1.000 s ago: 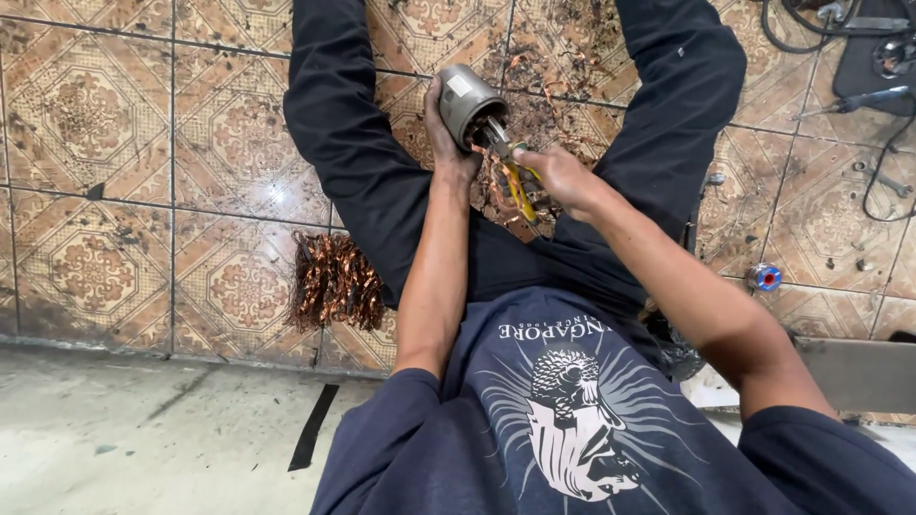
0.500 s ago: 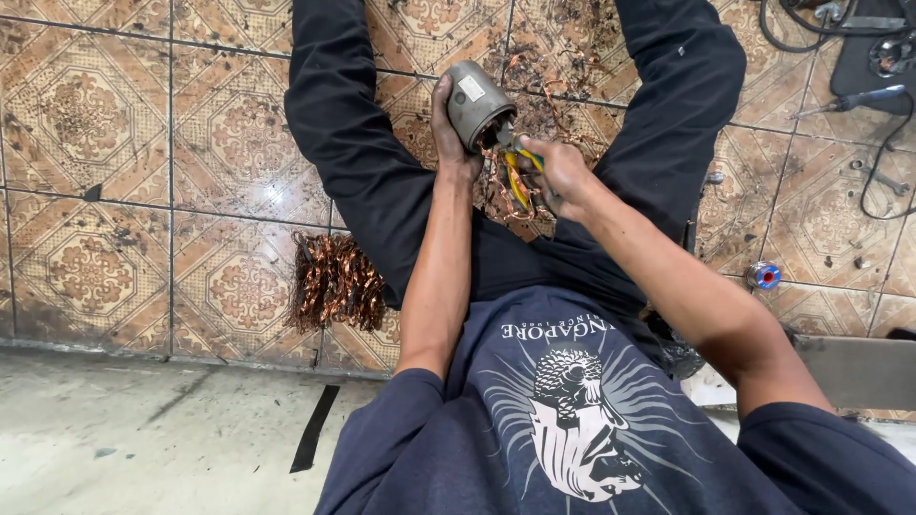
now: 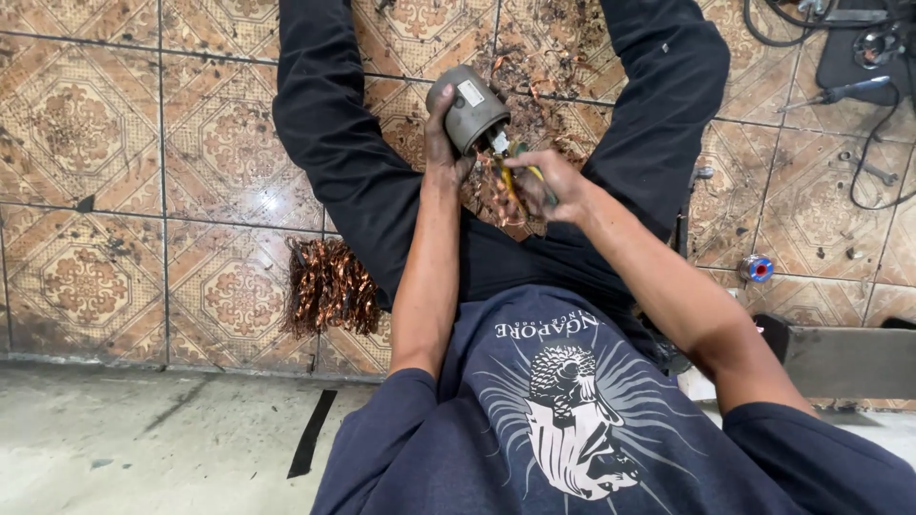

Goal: The person sits on a tiled floor and uses pliers to pull and cut copper windings from a cylindrical motor housing. They occasionally use a hammer to tap the housing and continue extracting copper wire, accumulating a pile of copper scraps on the floor.

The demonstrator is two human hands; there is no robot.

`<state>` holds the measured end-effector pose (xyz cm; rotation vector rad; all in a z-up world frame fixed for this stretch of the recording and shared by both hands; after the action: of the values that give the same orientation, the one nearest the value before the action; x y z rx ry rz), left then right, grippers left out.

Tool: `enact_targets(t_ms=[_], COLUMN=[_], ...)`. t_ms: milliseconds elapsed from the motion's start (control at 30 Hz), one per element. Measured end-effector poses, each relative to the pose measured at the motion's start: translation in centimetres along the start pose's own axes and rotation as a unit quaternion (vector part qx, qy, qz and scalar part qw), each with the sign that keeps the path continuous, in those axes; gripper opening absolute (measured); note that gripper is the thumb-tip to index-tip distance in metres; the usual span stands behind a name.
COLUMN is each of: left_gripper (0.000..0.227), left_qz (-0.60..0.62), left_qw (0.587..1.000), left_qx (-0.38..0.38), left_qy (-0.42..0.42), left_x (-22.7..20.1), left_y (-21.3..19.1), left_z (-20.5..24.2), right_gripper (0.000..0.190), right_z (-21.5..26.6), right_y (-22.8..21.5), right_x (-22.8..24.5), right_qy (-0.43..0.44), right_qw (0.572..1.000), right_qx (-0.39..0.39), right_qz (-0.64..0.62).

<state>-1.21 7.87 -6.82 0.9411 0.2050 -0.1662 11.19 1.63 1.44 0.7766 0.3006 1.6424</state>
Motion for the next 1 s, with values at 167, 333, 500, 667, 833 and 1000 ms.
enact_targets(t_ms=[167, 333, 500, 667, 833, 1000], left_gripper=[0.074, 0.070, 0.074, 0.058, 0.055, 0.050], left_qz=[-0.047, -0.075, -0.130, -0.112, -0.141, -0.126], left_qw=[0.998, 0.996, 0.980, 0.972, 0.973, 0.984], left_qx=[-0.030, -0.042, -0.138, -0.186, -0.154, -0.062], left_qy=[0.010, 0.040, 0.063, 0.088, 0.099, 0.110], left_x=[0.0, -0.2, -1.6, -2.1, -2.6, -2.9], left_y=[0.2, 0.2, 0.4, -1.6, -1.1, 0.1], left_z=[0.3, 0.2, 2.2, 1.2, 1.1, 0.1], right_gripper=[0.017, 0.042, 0.015, 0.020, 0.022, 0.012], right_z=[-1.1, -0.8, -0.7, -0.3, 1.1, 0.5], right_y=[-1.3, -4.7, -1.8, -0.4, 0.7, 0.7], right_x=[-1.2, -1.0, 0.8, 0.8, 1.5, 2.5], right_qy=[-0.003, 0.014, -0.053, -0.053, -0.019, -0.100], right_qw=[0.999, 0.946, 0.877, 0.849, 0.804, 0.744], right_qx=[-0.044, -0.260, -0.273, -0.277, -0.289, -0.256], right_qz=[0.000, 0.194, 0.392, 0.447, 0.520, 0.609])
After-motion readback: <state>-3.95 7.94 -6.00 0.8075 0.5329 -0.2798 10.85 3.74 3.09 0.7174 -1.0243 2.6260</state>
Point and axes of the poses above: each hand's wrist, its own z-axis away from the middle knuckle, its own y-axis out of the palm, x = y × z, the point moved 10 cm from there along -z, towards the middle knuckle, and after that the axes turned 3 degrees about -z, right-handed, at the moved point
